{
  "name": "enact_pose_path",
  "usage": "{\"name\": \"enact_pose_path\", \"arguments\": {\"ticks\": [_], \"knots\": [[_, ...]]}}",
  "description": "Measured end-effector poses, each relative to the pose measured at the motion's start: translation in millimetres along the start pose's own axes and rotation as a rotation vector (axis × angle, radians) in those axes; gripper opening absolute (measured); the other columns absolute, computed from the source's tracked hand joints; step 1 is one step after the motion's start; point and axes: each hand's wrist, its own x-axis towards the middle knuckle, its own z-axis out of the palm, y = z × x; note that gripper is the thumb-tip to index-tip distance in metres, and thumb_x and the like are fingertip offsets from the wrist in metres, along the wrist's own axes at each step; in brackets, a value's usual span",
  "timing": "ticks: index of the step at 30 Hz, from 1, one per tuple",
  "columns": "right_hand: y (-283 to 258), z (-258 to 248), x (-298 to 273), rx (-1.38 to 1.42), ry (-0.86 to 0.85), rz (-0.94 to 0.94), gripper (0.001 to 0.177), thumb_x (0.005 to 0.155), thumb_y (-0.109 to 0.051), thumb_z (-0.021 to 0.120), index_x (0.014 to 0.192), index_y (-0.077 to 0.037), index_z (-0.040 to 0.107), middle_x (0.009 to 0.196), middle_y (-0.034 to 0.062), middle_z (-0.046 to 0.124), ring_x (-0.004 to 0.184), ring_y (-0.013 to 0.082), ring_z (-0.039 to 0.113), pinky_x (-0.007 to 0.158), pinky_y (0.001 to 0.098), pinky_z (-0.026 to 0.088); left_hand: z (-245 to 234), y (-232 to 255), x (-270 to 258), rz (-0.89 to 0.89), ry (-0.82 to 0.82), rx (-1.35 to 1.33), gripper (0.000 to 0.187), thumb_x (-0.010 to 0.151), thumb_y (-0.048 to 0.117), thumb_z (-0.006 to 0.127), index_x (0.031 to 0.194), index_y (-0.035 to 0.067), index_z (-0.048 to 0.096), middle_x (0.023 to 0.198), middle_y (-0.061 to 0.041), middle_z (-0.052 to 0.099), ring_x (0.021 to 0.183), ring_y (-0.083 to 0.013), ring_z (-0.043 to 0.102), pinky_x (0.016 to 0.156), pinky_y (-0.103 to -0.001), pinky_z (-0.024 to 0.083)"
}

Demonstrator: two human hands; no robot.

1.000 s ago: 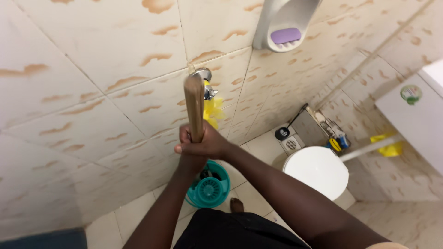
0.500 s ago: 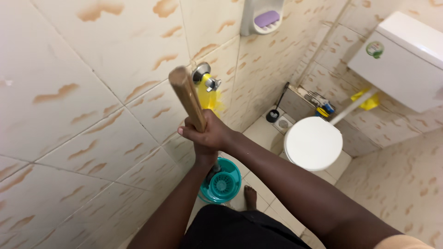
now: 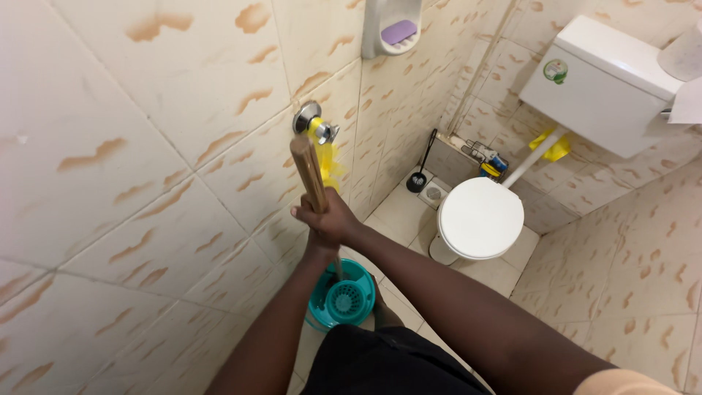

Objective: The person clears cleaning supplies from a corner, assembles a mop by connecting and tightening its handle sections, and places it into a bucket.

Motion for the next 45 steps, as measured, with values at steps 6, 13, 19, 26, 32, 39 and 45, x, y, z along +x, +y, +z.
{"name": "enact_pose_path", "arguments": {"ticks": [6, 13, 19, 26, 32, 39, 45], "knots": [[35, 37, -21, -0.051, 0.032, -0.215, 0.045, 0.095, -0.023, 0.082, 0.068, -0.006, 0.051, 0.064, 0.0028, 0.048, 0.066, 0.0120, 0.051, 0.062, 0.0326, 0.045, -18, 5, -53, 0.102, 0.082, 0.146, 0.026, 0.116, 0.029, 0.046, 0.136, 0.013, 0.045, 0.129, -0.003, 0.057, 0.122, -0.0136, 0.060, 0.104, -0.037, 0.051], [-4, 61, -34, 0.177, 0.004, 0.010, 0.044, 0.097, -0.026, 0.078, 0.066, -0.009, 0.051, 0.058, -0.0001, 0.053, 0.054, 0.0102, 0.050, 0.051, 0.0307, 0.043, 24, 118, -110, 0.049, 0.075, 0.321, 0.030, 0.109, 0.023, 0.054, 0.135, 0.011, 0.045, 0.125, -0.004, 0.058, 0.115, -0.0123, 0.058, 0.095, -0.033, 0.053], [-94, 78, -41, 0.203, -0.145, -0.100, 0.042, 0.095, -0.025, 0.076, 0.066, -0.009, 0.050, 0.061, -0.0030, 0.051, 0.056, 0.0078, 0.049, 0.052, 0.0301, 0.043, 84, 208, -163, 0.458, 0.429, 0.816, 0.029, 0.110, 0.022, 0.064, 0.129, 0.006, 0.049, 0.119, -0.005, 0.059, 0.106, -0.0148, 0.065, 0.089, -0.034, 0.057], [-145, 107, -44, 0.157, -0.508, -0.095, 0.036, 0.099, -0.029, 0.076, 0.082, -0.009, 0.053, 0.069, -0.0009, 0.050, 0.070, 0.0094, 0.049, 0.066, 0.0326, 0.047, 59, 201, -206, 0.287, 0.608, 0.741, 0.053, 0.108, 0.020, 0.062, 0.151, 0.003, 0.037, 0.142, -0.012, 0.053, 0.133, -0.0206, 0.058, 0.103, -0.040, 0.054], [-40, 115, -79, 0.099, -0.418, 0.073, 0.032, 0.096, -0.031, 0.077, 0.082, -0.007, 0.061, 0.070, -0.0019, 0.058, 0.067, 0.0091, 0.056, 0.065, 0.0325, 0.050, -12, 82, -213, 0.051, 0.290, 0.041, 0.057, 0.109, 0.026, 0.057, 0.157, 0.006, 0.034, 0.146, -0.009, 0.053, 0.139, -0.0206, 0.055, 0.112, -0.041, 0.052], [-84, 72, -79, 0.166, -0.330, -0.115, 0.045, 0.100, -0.025, 0.077, 0.070, -0.009, 0.047, 0.066, -0.0039, 0.042, 0.065, 0.0075, 0.040, 0.058, 0.0323, 0.039, 99, 154, -190, 0.283, 0.394, 0.273, 0.050, 0.108, 0.027, 0.057, 0.148, 0.007, 0.036, 0.139, -0.007, 0.052, 0.131, -0.0177, 0.055, 0.107, -0.039, 0.052], [-74, 34, -101, 0.145, -0.284, -0.093, 0.042, 0.099, -0.022, 0.076, 0.071, -0.008, 0.048, 0.066, -0.0031, 0.045, 0.066, 0.0071, 0.043, 0.062, 0.0313, 0.042, 137, 153, -176, 0.385, 0.353, 0.288, 0.030, 0.117, 0.026, 0.054, 0.138, 0.007, 0.041, 0.132, -0.007, 0.053, 0.126, -0.0173, 0.057, 0.106, -0.039, 0.053]]}}
